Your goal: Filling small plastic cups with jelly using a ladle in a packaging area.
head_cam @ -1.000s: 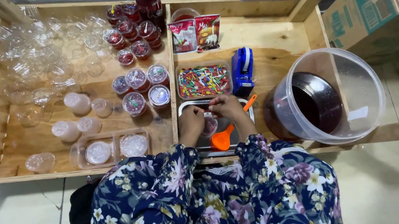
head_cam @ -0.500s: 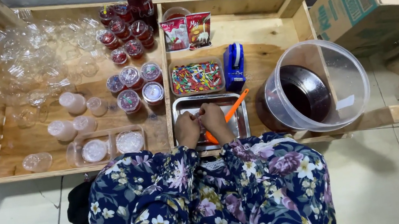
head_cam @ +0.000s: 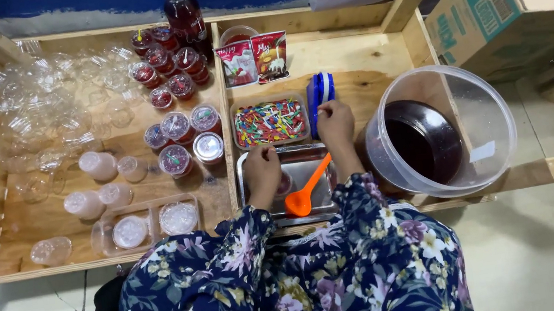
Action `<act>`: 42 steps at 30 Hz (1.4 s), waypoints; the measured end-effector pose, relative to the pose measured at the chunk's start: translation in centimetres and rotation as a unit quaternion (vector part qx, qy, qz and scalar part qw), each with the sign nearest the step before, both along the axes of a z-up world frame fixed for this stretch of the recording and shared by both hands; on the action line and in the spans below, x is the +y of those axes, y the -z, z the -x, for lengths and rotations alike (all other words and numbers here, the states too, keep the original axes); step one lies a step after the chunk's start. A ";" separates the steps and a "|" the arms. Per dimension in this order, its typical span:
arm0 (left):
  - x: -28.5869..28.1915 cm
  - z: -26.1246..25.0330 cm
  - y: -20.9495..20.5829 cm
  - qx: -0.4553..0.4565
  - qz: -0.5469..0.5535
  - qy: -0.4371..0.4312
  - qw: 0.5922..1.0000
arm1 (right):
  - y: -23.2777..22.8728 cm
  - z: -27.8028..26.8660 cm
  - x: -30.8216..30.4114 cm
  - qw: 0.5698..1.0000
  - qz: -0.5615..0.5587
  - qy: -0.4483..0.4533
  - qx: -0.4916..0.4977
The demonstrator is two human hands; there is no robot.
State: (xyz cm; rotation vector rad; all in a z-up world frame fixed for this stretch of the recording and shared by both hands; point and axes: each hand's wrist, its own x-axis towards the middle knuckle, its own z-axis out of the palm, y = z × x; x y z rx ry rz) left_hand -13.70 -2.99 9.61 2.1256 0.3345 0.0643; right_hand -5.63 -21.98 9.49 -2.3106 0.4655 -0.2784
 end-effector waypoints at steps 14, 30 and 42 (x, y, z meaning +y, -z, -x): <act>-11.9 -8.2 8.5 0.092 0.111 0.113 0.983 | 10.7 -4.9 -7.5 0.980 -0.043 0.012 0.195; -12.3 -7.4 8.0 0.116 0.099 0.102 0.983 | 9.4 -3.9 -5.8 0.964 -0.204 0.107 0.136; -13.7 -7.0 9.6 0.115 0.121 0.100 0.981 | 11.3 -2.3 -6.2 0.960 -0.166 0.104 0.199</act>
